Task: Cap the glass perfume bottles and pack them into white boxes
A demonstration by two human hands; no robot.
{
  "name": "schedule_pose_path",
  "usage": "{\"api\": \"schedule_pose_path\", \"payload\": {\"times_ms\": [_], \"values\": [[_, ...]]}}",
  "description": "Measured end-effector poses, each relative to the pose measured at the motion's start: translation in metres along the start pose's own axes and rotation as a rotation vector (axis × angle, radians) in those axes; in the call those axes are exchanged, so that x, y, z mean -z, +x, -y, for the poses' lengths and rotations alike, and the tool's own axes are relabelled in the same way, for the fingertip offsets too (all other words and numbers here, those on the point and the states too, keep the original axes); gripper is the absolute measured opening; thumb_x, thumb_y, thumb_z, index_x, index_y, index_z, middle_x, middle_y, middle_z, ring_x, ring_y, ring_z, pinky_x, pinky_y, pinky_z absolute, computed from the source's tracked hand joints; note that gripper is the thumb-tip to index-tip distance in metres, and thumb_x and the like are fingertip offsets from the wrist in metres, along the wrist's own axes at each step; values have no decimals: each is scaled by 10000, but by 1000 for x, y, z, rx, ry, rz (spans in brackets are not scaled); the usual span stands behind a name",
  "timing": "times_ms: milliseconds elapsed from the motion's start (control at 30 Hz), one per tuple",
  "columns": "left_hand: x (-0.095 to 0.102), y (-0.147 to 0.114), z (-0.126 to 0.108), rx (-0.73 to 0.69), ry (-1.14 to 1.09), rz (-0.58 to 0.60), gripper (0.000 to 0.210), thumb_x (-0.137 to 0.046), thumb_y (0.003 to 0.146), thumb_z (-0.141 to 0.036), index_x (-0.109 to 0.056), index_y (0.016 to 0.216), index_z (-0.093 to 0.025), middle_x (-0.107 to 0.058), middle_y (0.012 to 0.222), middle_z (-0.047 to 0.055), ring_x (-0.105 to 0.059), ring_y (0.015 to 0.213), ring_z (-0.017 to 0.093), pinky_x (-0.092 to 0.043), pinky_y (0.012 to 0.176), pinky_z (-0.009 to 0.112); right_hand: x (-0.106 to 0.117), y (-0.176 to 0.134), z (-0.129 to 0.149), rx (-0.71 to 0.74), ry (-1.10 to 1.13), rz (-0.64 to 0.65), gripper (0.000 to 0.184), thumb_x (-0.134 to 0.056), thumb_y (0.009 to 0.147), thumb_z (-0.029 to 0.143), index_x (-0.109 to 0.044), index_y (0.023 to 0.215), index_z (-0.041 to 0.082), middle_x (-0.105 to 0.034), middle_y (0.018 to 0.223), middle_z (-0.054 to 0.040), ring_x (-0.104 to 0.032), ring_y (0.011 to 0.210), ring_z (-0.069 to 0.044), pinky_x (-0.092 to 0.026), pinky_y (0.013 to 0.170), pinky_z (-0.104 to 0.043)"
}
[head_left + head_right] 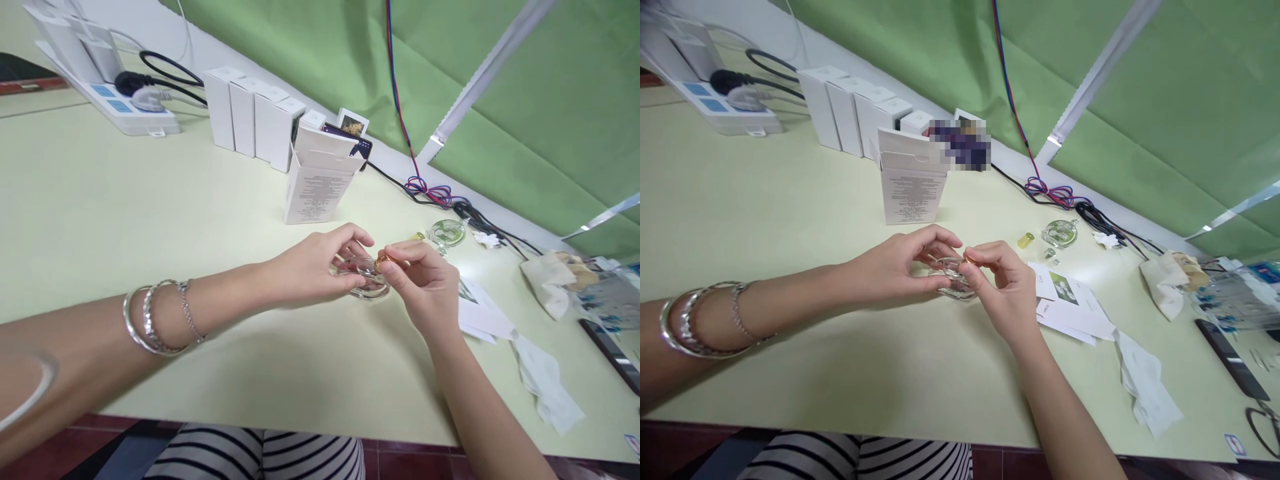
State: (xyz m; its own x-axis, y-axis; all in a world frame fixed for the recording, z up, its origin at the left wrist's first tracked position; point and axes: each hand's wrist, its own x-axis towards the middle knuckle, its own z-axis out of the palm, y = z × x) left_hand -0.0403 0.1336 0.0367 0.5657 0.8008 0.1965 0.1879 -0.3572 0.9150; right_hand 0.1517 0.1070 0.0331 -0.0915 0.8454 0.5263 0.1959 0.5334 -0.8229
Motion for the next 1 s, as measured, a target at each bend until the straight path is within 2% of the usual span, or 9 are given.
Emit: {"api": "schedule_pose_path", "payload": {"times_ms": [233, 500, 767, 1000], "values": [[0, 0, 4, -10, 10, -1, 352, -675, 802, -263, -504, 1109, -249, -722, 1037, 6, -705, 977, 172, -572, 841, 306, 5, -1, -5, 94, -102, 35, 122, -744, 846, 208, -740, 916, 308, -724, 882, -8, -698, 855, -183, -579, 769, -350], [-1, 1, 4, -11, 17, -6, 354, -674, 808, -250, -502, 1118, -245, -718, 1036, 0, -699, 966, 150, -564, 836, 282, 4, -2, -3, 123, -169, 30, 112, -722, 861, 199, -722, 913, 298, -721, 898, -12, -696, 876, -195, -559, 797, -375], [0, 1, 2, -1, 41, -12, 364, -686, 800, -269, -502, 1113, -243, -715, 1024, -3, -699, 956, 160, -564, 843, 299, 1, -2, -4, 88, -100, 25, 124, -724, 852, 180, -724, 900, 295, -719, 878, -6, -698, 858, -176, -567, 794, -353], [0, 1, 5, 1, 50, -29, 364, -681, 793, -279, -511, 1113, -251, -721, 1019, -13, -702, 960, 168, -567, 836, 303, -2, -2, -9, 180, -118, -23, 125, -697, 839, 145, -704, 890, 259, -716, 859, -7, -705, 821, -162, -579, 742, -325]]}}
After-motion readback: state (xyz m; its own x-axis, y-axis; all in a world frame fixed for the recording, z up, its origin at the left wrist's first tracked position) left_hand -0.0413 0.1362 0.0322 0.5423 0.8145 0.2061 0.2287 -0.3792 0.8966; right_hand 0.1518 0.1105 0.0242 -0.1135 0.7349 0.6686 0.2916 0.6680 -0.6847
